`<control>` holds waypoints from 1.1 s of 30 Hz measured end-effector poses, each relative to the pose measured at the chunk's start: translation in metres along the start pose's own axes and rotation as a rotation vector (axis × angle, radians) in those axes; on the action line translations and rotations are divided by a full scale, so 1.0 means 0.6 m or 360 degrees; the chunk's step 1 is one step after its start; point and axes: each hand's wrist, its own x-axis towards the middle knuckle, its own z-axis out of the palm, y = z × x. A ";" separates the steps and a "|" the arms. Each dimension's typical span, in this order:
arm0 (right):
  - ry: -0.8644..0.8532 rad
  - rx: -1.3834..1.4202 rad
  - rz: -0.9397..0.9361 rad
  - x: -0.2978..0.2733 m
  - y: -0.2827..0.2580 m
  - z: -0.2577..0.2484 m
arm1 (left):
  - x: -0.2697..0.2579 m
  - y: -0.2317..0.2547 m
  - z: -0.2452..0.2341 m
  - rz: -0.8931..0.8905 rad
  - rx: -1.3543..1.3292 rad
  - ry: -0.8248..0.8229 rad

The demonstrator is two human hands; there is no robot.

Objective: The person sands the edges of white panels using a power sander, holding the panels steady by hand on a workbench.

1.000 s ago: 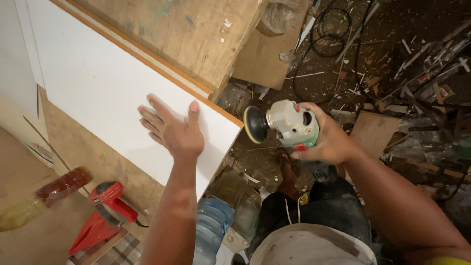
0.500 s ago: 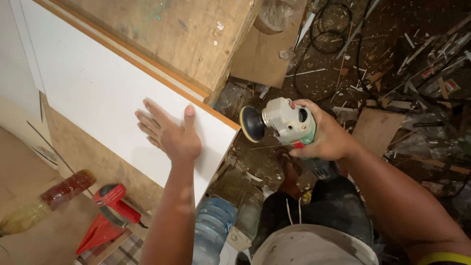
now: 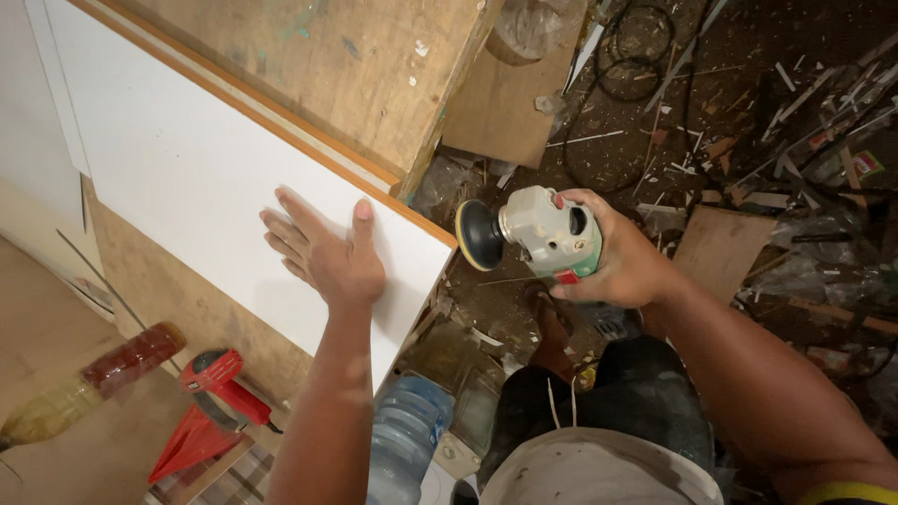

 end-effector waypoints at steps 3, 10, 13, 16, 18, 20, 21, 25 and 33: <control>-0.0007 0.0002 0.0010 -0.005 -0.010 0.011 | 0.000 -0.001 -0.002 -0.0010 0.0026 -0.0006; 0.0011 -0.0055 0.0016 -0.003 -0.021 0.017 | 0.003 -0.008 0.005 -0.0006 0.0026 0.0004; 0.0037 -0.0113 -0.0043 0.006 0.002 0.014 | 0.007 -0.009 0.008 -0.0008 0.0042 0.0010; 0.0053 -0.0017 -0.0043 0.003 0.023 0.008 | 0.008 -0.014 0.010 -0.0002 0.0054 0.0012; 0.0097 0.0013 -0.0026 -0.002 0.024 0.003 | 0.006 -0.013 0.009 -0.0021 0.0049 -0.0001; 0.0094 0.0009 -0.0038 -0.006 0.006 0.009 | 0.009 -0.016 0.011 -0.0018 0.0048 -0.0004; 0.0090 0.0004 -0.0053 -0.009 -0.003 0.013 | 0.010 -0.018 0.011 -0.0014 0.0045 -0.0005; 0.0025 0.0035 -0.0032 -0.007 -0.039 0.019 | 0.006 -0.007 0.005 -0.0025 0.0018 -0.0014; 0.0089 -0.0046 -0.0095 0.015 0.008 0.004 | 0.004 -0.004 0.003 -0.0051 0.0027 -0.0040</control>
